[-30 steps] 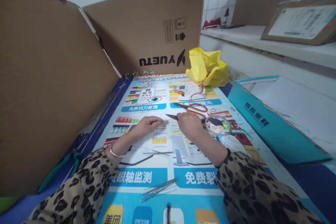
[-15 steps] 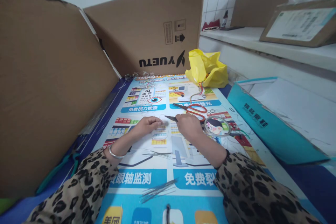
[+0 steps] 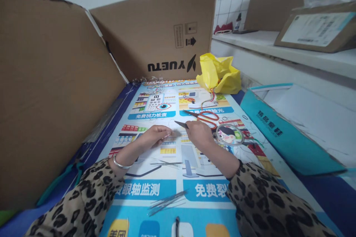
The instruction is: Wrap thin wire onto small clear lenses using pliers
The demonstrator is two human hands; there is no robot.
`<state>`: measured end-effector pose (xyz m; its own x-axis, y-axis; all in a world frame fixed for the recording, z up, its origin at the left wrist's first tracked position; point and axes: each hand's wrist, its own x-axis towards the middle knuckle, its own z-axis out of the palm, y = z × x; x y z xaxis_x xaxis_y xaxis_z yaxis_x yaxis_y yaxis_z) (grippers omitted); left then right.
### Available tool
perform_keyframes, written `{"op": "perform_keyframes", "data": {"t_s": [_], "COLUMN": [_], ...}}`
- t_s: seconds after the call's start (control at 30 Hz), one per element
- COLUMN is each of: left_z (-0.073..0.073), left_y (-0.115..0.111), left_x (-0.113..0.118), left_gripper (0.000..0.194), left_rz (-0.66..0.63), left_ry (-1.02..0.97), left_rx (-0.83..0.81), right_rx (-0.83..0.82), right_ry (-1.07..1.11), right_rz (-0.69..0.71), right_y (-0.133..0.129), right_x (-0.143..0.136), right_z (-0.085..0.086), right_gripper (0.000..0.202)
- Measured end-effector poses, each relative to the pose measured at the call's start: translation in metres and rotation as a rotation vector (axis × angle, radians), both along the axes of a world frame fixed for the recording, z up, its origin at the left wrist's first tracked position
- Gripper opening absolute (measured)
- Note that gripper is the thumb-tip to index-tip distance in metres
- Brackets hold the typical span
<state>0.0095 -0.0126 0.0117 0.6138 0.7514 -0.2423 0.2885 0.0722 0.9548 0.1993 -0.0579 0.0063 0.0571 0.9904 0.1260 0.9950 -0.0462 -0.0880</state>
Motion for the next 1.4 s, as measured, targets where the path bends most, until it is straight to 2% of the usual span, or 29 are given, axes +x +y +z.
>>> {"op": "perform_keyframes", "data": {"t_s": [0.23,0.47,0.87,1.13,1.27,1.4], "left_z": [-0.003,-0.005,-0.003,-0.003,-0.006,-0.008], "left_y": [-0.001,-0.001,-0.002,-0.003,-0.001,0.000], "left_x": [0.001,0.000,0.000,0.002,0.003,0.004], "left_gripper": [0.027,0.024,0.020,0.023,0.025,0.023], "left_rz": [0.058,0.110,0.054,0.133,0.201,0.221], "left_ry": [-0.117,-0.115,-0.134,-0.138,-0.134,-0.096], "left_rx": [-0.142,-0.123,-0.168,-0.129,-0.061,0.007], "right_rx": [0.023,0.013,0.035,0.049,0.158,0.319], "right_ry": [0.022,0.022,0.033,0.028,0.018,-0.043], "right_rz": [-0.003,-0.025,0.019,0.028,0.049,0.180], "right_y": [0.000,0.000,0.000,0.000,0.000,0.000], "right_x": [0.001,0.002,0.000,0.003,0.006,0.011], "right_z": [0.001,0.001,-0.004,-0.004,-0.005,-0.008], "right_gripper": [0.027,0.028,0.026,0.030,0.023,0.023]}}
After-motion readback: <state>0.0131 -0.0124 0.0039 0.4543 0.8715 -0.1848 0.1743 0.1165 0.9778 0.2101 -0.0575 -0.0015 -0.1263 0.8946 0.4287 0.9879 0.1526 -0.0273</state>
